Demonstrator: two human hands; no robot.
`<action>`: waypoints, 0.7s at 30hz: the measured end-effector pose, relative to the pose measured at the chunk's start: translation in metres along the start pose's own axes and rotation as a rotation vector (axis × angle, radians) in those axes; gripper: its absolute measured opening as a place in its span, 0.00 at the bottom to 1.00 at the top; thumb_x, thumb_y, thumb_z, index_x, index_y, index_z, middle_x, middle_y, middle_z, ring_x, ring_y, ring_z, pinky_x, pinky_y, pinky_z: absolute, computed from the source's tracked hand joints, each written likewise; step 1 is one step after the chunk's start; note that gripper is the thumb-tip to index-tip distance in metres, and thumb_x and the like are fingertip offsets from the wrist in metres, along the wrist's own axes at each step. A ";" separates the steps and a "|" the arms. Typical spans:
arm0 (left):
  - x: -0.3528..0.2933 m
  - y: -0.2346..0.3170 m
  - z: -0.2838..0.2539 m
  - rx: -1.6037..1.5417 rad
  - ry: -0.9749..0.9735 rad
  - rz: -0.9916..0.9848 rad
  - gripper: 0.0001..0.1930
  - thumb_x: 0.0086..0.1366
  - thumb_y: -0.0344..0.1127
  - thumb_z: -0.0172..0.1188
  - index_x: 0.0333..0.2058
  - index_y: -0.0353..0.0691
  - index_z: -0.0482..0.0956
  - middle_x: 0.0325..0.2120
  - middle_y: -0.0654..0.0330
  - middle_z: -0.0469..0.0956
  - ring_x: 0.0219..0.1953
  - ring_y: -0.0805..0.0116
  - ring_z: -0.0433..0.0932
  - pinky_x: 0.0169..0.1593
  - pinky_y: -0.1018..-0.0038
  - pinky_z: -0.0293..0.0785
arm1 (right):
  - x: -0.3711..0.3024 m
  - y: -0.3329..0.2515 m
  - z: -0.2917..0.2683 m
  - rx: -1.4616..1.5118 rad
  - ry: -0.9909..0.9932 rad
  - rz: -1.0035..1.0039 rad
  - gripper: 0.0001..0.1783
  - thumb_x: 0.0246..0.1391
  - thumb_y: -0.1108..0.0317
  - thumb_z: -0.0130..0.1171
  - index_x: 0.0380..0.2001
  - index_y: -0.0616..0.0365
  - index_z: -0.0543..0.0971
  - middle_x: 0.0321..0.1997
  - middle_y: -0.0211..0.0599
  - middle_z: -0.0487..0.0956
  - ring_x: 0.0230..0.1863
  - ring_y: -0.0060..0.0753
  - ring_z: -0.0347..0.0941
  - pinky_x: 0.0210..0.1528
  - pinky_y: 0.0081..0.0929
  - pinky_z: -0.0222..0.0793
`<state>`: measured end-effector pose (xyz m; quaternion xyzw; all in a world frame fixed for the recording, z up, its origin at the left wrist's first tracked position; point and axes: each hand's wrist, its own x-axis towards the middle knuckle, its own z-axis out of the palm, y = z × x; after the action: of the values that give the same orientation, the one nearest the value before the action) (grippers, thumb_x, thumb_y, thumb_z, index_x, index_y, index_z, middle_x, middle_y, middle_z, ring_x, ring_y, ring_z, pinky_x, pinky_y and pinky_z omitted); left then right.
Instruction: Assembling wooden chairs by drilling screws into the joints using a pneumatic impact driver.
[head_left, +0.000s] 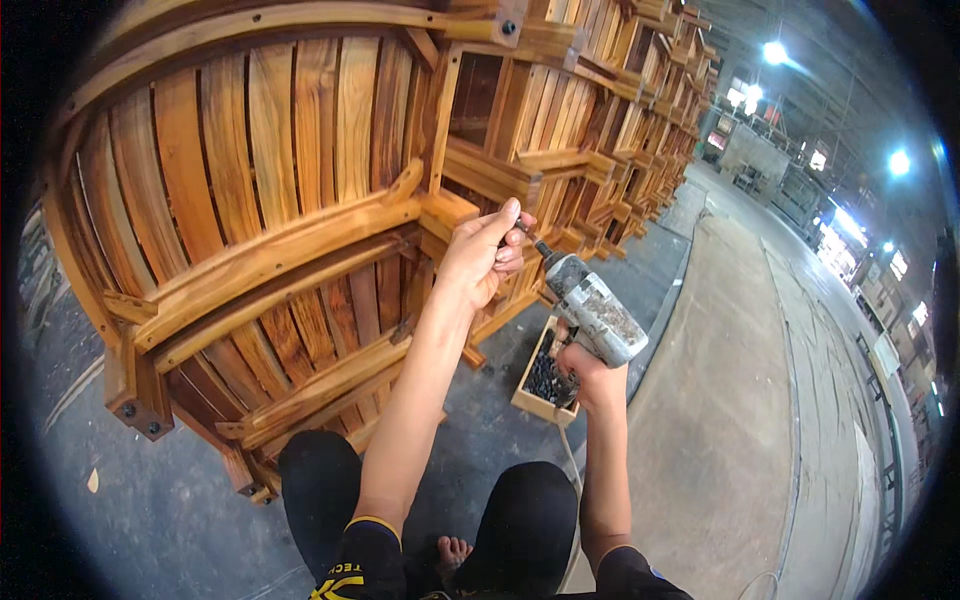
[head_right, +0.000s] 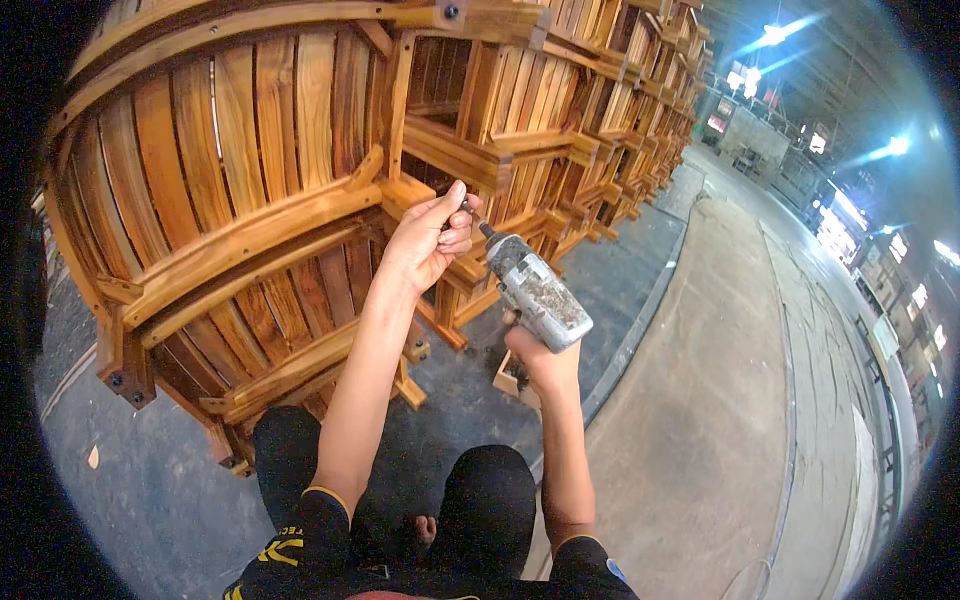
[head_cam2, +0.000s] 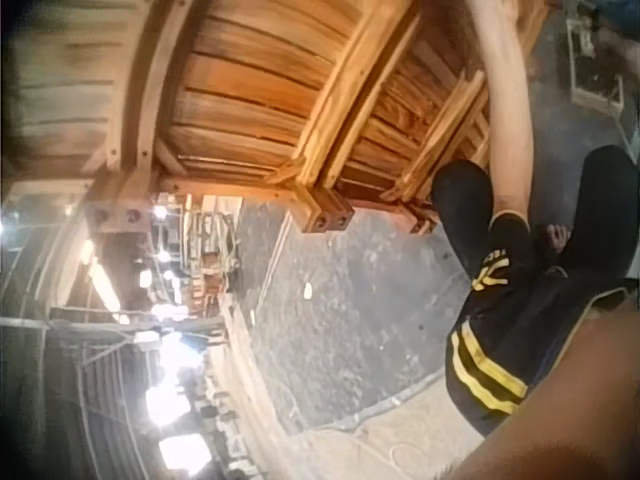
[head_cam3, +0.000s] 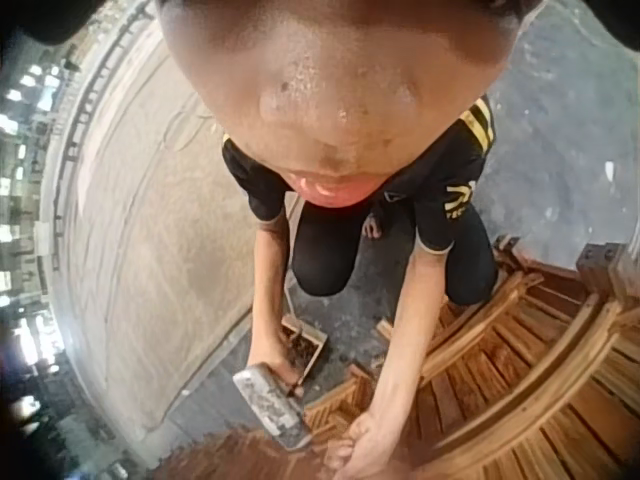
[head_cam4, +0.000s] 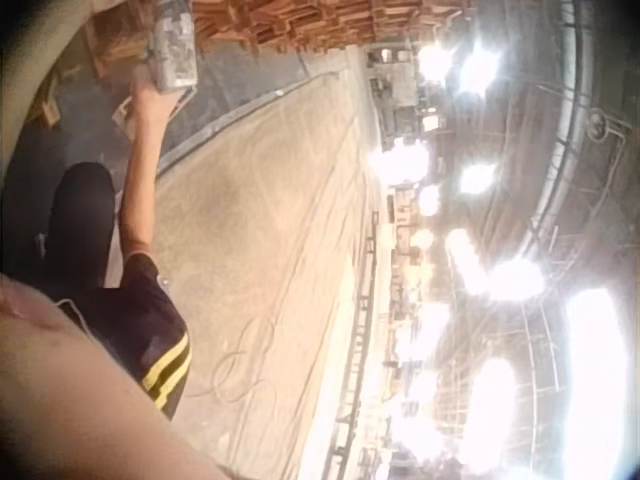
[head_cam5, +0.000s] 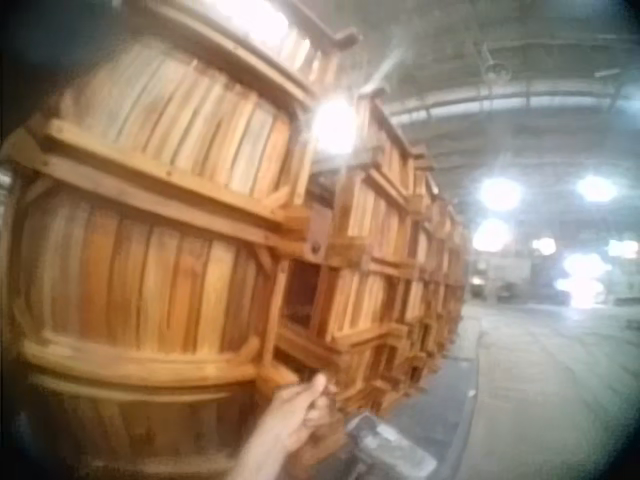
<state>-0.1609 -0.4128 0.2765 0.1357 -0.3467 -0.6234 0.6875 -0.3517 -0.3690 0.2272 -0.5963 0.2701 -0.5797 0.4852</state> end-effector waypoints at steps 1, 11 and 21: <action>0.002 0.008 0.006 0.033 -0.012 0.003 0.14 0.67 0.40 0.53 0.33 0.32 0.73 0.17 0.69 0.65 0.14 0.84 0.58 0.18 0.86 0.53 | 0.007 -0.007 0.001 -0.021 -0.002 0.008 0.23 0.27 0.86 0.47 0.35 0.64 0.73 0.28 0.33 0.72 0.20 0.23 0.65 0.18 0.18 0.58; 0.045 0.068 0.055 0.139 -0.069 0.150 0.16 0.68 0.43 0.52 0.34 0.32 0.73 0.14 0.72 0.61 0.12 0.83 0.56 0.16 0.85 0.51 | 0.071 -0.063 0.020 -0.177 -0.048 -0.296 0.20 0.33 0.86 0.51 0.35 0.64 0.75 0.25 0.30 0.73 0.18 0.18 0.63 0.17 0.17 0.56; 0.089 0.117 0.116 -0.064 -0.349 0.285 0.10 0.71 0.37 0.42 0.34 0.39 0.68 0.13 0.71 0.59 0.12 0.81 0.54 0.15 0.81 0.48 | 0.145 -0.137 0.032 0.021 -0.176 -0.351 0.19 0.32 0.84 0.52 0.34 0.63 0.73 0.26 0.34 0.73 0.19 0.25 0.66 0.16 0.22 0.59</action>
<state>-0.1481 -0.4478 0.4596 -0.0462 -0.4561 -0.5448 0.7022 -0.3281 -0.4365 0.4164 -0.6775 0.1124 -0.6039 0.4044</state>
